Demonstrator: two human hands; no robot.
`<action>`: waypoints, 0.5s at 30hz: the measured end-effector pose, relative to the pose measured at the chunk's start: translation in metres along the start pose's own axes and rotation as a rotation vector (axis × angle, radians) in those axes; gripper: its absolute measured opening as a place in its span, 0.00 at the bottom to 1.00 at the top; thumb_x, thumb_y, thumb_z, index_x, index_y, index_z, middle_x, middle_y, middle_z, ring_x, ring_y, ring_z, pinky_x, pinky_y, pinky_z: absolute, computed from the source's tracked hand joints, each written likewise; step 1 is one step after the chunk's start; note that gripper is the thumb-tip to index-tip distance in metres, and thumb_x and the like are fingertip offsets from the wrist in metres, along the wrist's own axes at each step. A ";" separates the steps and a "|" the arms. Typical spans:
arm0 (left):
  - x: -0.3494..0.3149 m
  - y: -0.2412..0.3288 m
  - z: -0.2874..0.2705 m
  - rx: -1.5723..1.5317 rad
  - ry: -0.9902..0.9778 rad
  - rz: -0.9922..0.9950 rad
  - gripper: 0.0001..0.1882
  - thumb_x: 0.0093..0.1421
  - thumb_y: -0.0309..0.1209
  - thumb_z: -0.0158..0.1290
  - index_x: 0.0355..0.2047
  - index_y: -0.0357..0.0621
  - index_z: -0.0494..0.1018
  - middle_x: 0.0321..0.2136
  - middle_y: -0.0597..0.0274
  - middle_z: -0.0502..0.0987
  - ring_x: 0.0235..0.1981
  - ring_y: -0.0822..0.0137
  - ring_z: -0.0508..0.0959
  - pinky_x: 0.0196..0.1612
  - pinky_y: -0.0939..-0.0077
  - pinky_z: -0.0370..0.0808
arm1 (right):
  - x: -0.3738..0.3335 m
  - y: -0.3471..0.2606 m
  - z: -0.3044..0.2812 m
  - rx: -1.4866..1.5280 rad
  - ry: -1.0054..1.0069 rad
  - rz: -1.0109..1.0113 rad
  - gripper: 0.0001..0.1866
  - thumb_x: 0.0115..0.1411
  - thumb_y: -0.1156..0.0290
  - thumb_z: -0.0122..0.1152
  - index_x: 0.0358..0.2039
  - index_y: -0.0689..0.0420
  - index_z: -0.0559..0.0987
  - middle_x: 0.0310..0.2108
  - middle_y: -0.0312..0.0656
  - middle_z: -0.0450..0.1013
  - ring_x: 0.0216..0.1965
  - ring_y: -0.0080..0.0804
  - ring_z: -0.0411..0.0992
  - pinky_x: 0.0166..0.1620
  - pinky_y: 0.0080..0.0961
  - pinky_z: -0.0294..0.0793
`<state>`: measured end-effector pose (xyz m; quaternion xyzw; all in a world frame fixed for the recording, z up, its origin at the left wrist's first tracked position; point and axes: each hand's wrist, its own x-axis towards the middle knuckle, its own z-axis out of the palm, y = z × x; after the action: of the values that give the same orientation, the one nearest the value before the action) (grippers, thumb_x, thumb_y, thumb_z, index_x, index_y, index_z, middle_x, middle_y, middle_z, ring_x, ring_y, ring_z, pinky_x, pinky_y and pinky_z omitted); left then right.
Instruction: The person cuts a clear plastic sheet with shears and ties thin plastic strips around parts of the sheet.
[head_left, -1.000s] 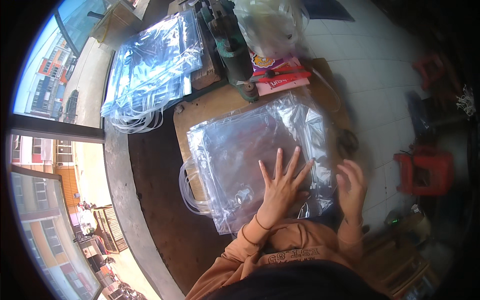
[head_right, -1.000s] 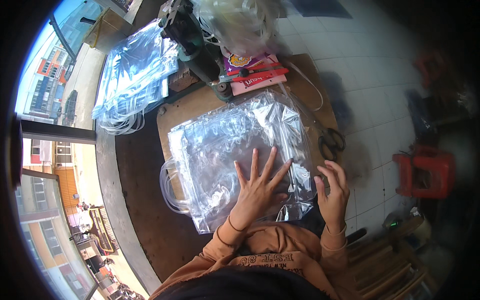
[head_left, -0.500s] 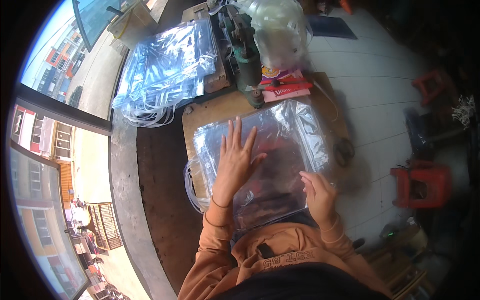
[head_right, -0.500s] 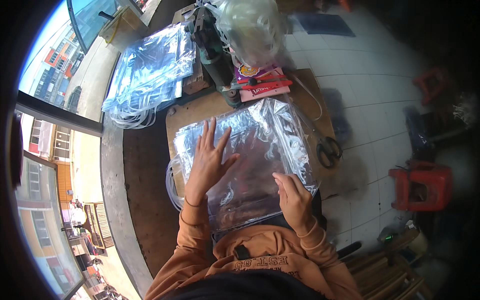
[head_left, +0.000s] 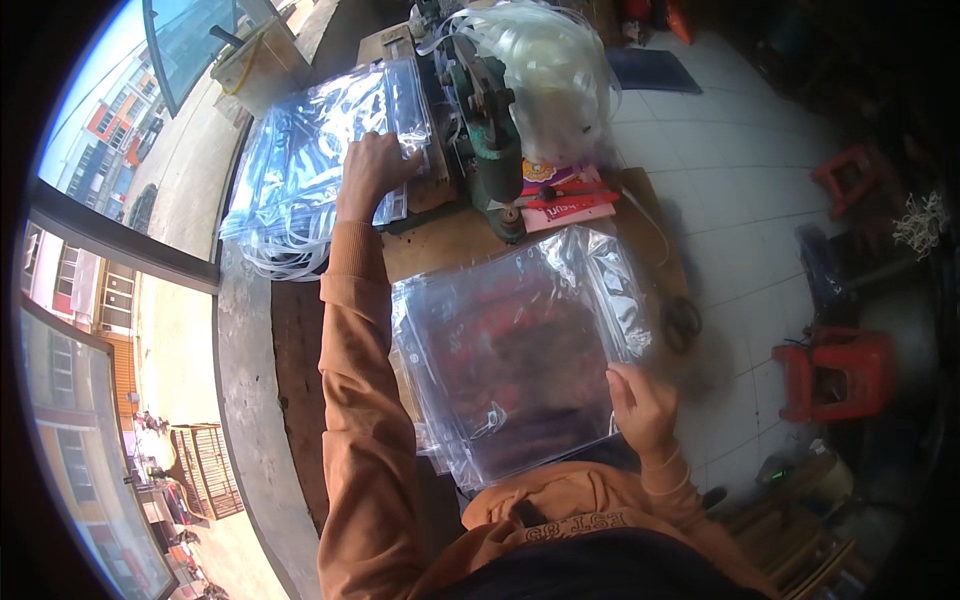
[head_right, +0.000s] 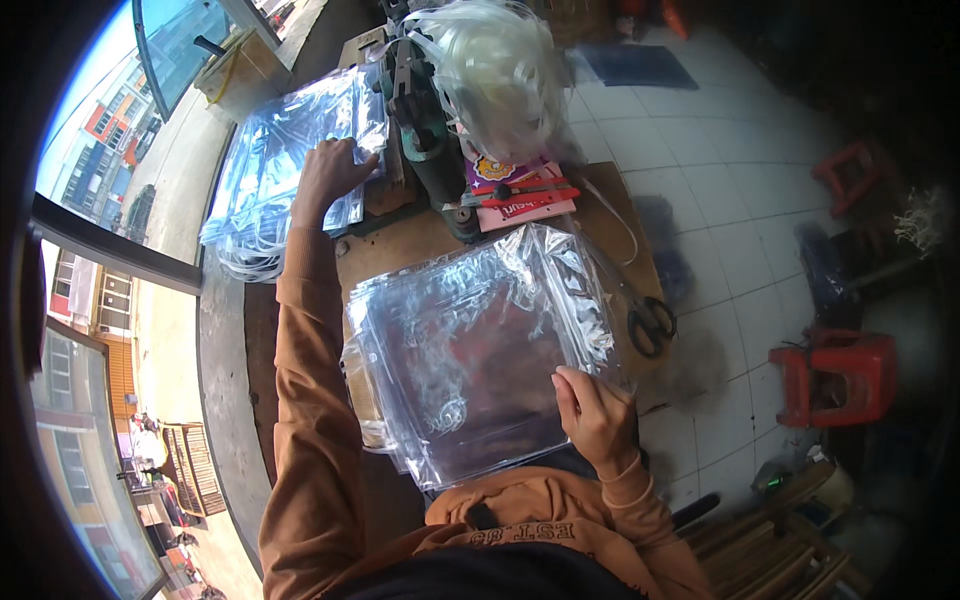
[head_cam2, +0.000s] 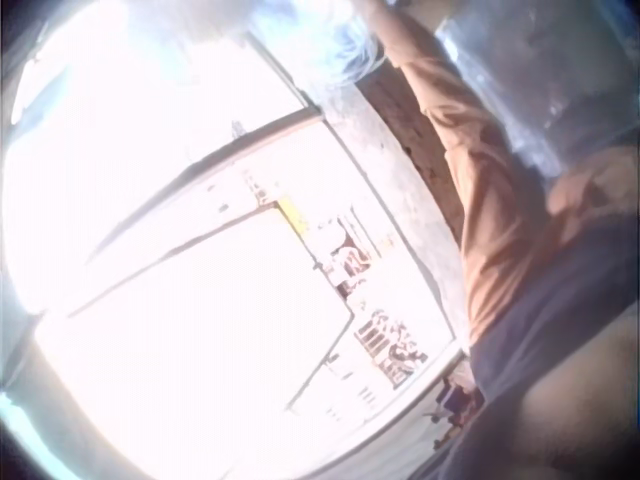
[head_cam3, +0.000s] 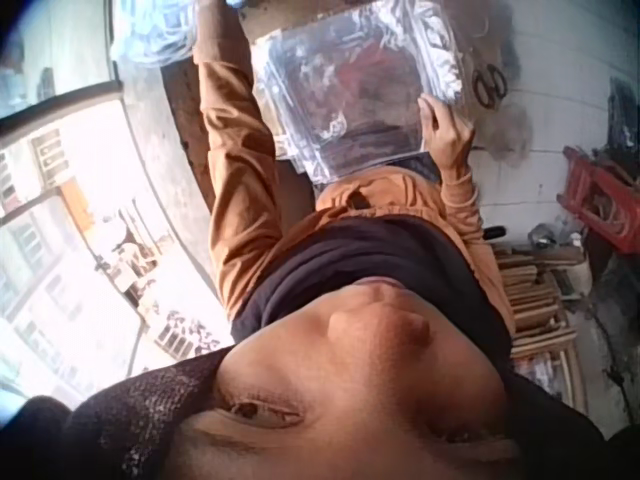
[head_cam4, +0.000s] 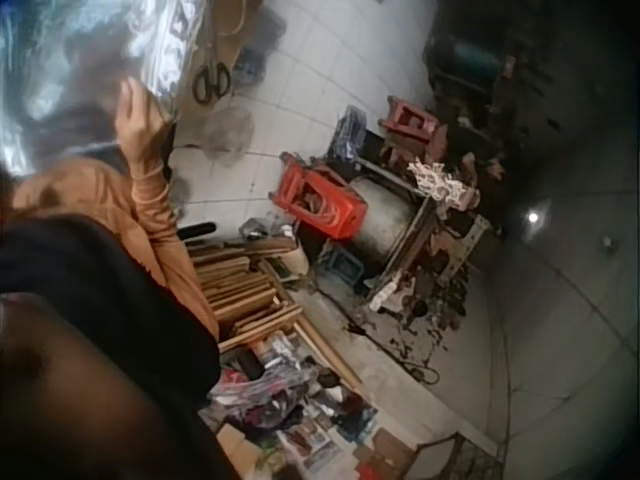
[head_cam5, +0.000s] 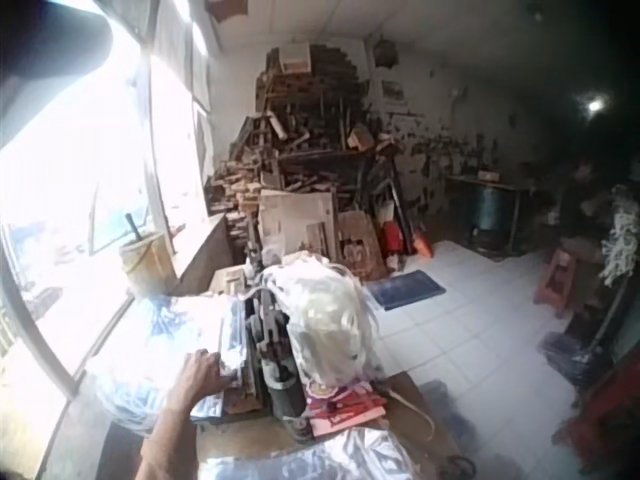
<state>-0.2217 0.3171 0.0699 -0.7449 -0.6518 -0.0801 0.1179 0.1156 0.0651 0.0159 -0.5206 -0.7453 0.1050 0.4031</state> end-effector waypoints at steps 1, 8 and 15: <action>0.004 0.001 -0.001 0.012 -0.026 0.000 0.24 0.55 0.47 0.48 0.24 0.33 0.75 0.26 0.37 0.75 0.31 0.44 0.76 0.38 0.54 0.71 | 0.001 0.000 0.000 -0.010 -0.009 -0.005 0.04 0.51 0.78 0.62 0.29 0.60 0.77 0.22 0.45 0.74 0.21 0.41 0.73 0.25 0.30 0.70; -0.011 -0.055 0.020 -1.171 0.197 -0.458 0.24 0.62 0.39 0.36 0.38 0.31 0.75 0.32 0.44 0.79 0.34 0.57 0.80 0.38 0.69 0.76 | 0.008 0.005 0.001 -0.027 -0.041 -0.106 0.05 0.53 0.76 0.62 0.30 0.61 0.76 0.20 0.43 0.73 0.19 0.38 0.72 0.22 0.28 0.70; -0.048 -0.039 -0.038 -1.345 0.912 -0.347 0.26 0.65 0.38 0.28 0.52 0.33 0.66 0.49 0.50 0.72 0.49 0.58 0.73 0.44 0.69 0.73 | 0.007 0.009 -0.006 0.020 -0.014 -0.092 0.05 0.53 0.76 0.61 0.30 0.61 0.76 0.19 0.41 0.72 0.17 0.35 0.70 0.21 0.25 0.69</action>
<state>-0.2660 0.2658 0.0961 -0.4399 -0.4588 -0.7636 -0.1139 0.1253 0.0734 0.0181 -0.4811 -0.7701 0.0973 0.4074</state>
